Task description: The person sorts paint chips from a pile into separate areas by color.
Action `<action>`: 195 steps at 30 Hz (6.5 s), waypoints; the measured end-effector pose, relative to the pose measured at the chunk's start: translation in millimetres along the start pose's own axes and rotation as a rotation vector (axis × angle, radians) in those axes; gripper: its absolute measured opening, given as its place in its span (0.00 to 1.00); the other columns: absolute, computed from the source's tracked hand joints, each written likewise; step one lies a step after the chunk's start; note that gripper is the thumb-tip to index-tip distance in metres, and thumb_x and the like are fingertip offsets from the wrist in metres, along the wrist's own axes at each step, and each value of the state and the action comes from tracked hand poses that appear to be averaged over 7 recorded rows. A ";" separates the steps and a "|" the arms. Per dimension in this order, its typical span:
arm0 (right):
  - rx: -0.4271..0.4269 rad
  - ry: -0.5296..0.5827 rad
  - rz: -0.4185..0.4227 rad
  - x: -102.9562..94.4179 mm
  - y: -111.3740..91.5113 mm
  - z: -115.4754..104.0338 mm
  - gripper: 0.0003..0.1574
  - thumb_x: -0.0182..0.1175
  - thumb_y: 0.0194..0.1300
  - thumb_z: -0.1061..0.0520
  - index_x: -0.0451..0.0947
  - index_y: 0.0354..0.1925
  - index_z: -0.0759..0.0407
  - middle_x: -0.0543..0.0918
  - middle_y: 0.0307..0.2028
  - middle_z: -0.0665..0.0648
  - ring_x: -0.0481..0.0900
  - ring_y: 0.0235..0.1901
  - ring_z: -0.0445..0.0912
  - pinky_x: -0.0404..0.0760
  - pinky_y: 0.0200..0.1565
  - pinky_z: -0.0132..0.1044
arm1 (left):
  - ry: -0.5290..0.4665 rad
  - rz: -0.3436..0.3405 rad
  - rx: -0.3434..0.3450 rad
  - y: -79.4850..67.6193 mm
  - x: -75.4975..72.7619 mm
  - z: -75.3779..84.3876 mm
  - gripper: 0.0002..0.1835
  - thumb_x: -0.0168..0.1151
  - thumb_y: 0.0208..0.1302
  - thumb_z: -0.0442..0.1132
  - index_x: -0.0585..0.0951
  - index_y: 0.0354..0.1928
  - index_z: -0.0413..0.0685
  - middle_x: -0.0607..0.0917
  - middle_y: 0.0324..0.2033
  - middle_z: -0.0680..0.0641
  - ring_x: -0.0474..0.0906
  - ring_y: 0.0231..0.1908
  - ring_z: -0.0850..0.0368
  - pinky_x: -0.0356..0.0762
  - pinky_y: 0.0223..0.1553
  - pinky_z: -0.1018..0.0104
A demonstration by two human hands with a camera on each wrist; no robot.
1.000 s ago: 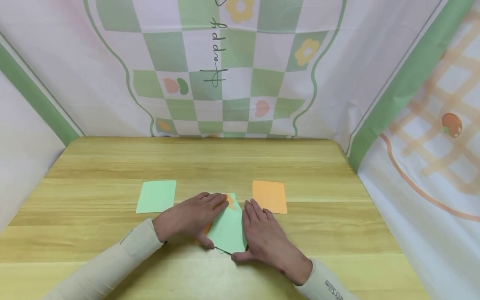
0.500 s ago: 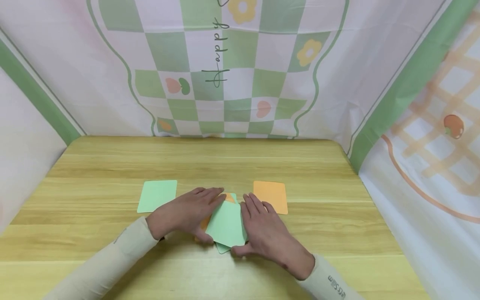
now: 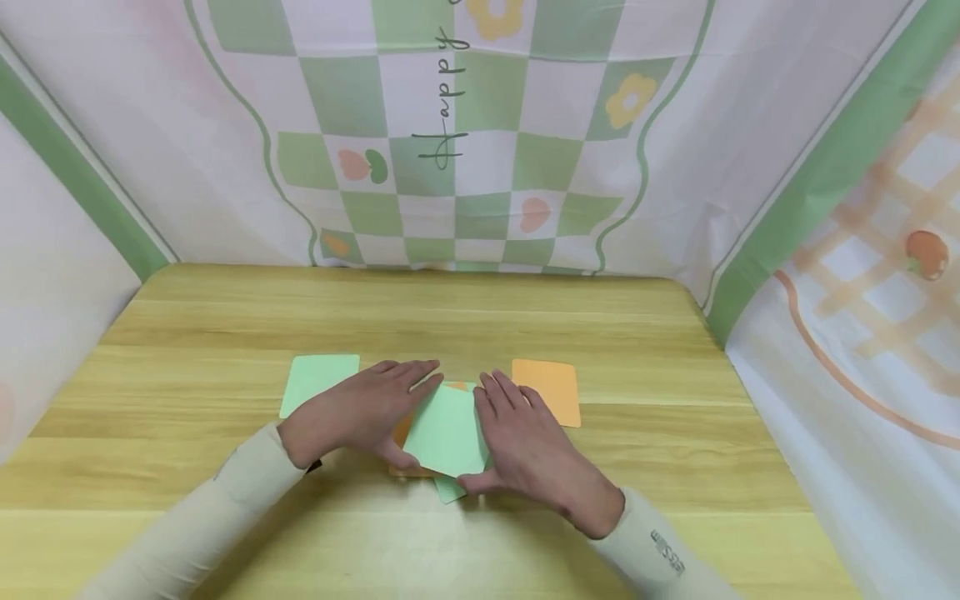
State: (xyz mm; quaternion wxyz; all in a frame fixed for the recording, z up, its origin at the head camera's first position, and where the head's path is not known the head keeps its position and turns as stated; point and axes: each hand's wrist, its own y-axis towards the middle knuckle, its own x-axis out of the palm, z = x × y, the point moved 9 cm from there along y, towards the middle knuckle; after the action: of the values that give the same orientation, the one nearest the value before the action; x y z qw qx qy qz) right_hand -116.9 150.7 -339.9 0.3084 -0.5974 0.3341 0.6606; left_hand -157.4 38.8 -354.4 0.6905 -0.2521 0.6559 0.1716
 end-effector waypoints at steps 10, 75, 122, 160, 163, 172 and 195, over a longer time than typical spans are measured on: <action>-0.034 0.065 -0.096 4.8 29.9 -12.2 0.65 0.59 0.45 0.24 0.62 0.65 0.68 0.60 0.67 0.64 0.51 0.68 0.56 0.60 0.62 0.53 | -0.022 0.007 -0.056 -19.2 -2.1 -24.2 0.56 0.61 0.42 0.73 0.62 0.67 0.42 0.63 0.67 0.44 0.58 0.66 0.49 0.57 0.64 0.54; -0.175 0.156 -0.292 62.5 198.1 -80.1 0.59 0.60 0.47 0.24 0.58 0.65 0.58 0.61 0.63 0.57 0.60 0.61 0.52 0.64 0.60 0.48 | -0.283 -0.104 -0.430 -111.2 48.0 -174.6 0.56 0.66 0.44 0.68 0.58 0.71 0.45 0.57 0.69 0.39 0.53 0.66 0.40 0.58 0.61 0.41; -0.177 0.200 -0.270 37.6 129.2 -20.6 0.57 0.54 0.52 0.22 0.60 0.68 0.54 0.61 0.66 0.59 0.53 0.67 0.56 0.57 0.63 0.54 | -0.219 -0.042 -0.302 -74.9 17.6 -106.7 0.53 0.59 0.45 0.74 0.63 0.68 0.49 0.65 0.65 0.41 0.62 0.62 0.43 0.63 0.59 0.47; -0.047 0.239 -0.227 43.1 25.0 4.8 0.72 0.59 0.41 0.20 0.51 0.72 0.59 0.48 0.72 0.60 0.43 0.70 0.56 0.52 0.64 0.57 | -0.107 -0.069 -0.189 -36.4 41.7 -23.8 0.63 0.56 0.41 0.78 0.53 0.72 0.42 0.54 0.70 0.38 0.53 0.67 0.42 0.55 0.64 0.49; -0.049 0.236 -0.220 44.5 24.4 4.0 0.71 0.59 0.42 0.20 0.52 0.72 0.59 0.48 0.72 0.59 0.42 0.70 0.55 0.51 0.64 0.57 | -0.078 -0.058 -0.182 -36.4 39.6 -22.5 0.62 0.55 0.42 0.78 0.55 0.71 0.41 0.55 0.69 0.38 0.55 0.66 0.42 0.57 0.63 0.49; -0.054 0.220 -0.216 48.7 20.6 2.7 0.69 0.58 0.45 0.21 0.53 0.71 0.61 0.48 0.72 0.60 0.41 0.70 0.55 0.51 0.65 0.56 | -0.062 -0.054 -0.172 -37.6 37.2 -18.5 0.58 0.56 0.46 0.76 0.59 0.69 0.40 0.57 0.68 0.37 0.56 0.66 0.42 0.60 0.62 0.50; -0.059 0.209 -0.194 46.3 20.6 5.6 0.66 0.58 0.46 0.21 0.54 0.71 0.58 0.49 0.72 0.58 0.42 0.70 0.55 0.54 0.63 0.58 | 0.040 -0.023 -0.136 -32.5 28.7 -14.5 0.56 0.54 0.46 0.76 0.62 0.67 0.38 0.65 0.64 0.38 0.63 0.62 0.46 0.65 0.59 0.52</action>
State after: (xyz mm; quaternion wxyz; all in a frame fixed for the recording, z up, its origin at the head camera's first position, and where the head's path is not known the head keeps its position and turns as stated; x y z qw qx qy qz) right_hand -141.3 143.6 -384.1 0.3167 -0.7013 0.2855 0.5712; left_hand -148.5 1.3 -379.0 0.6607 -0.3091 0.6534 0.2027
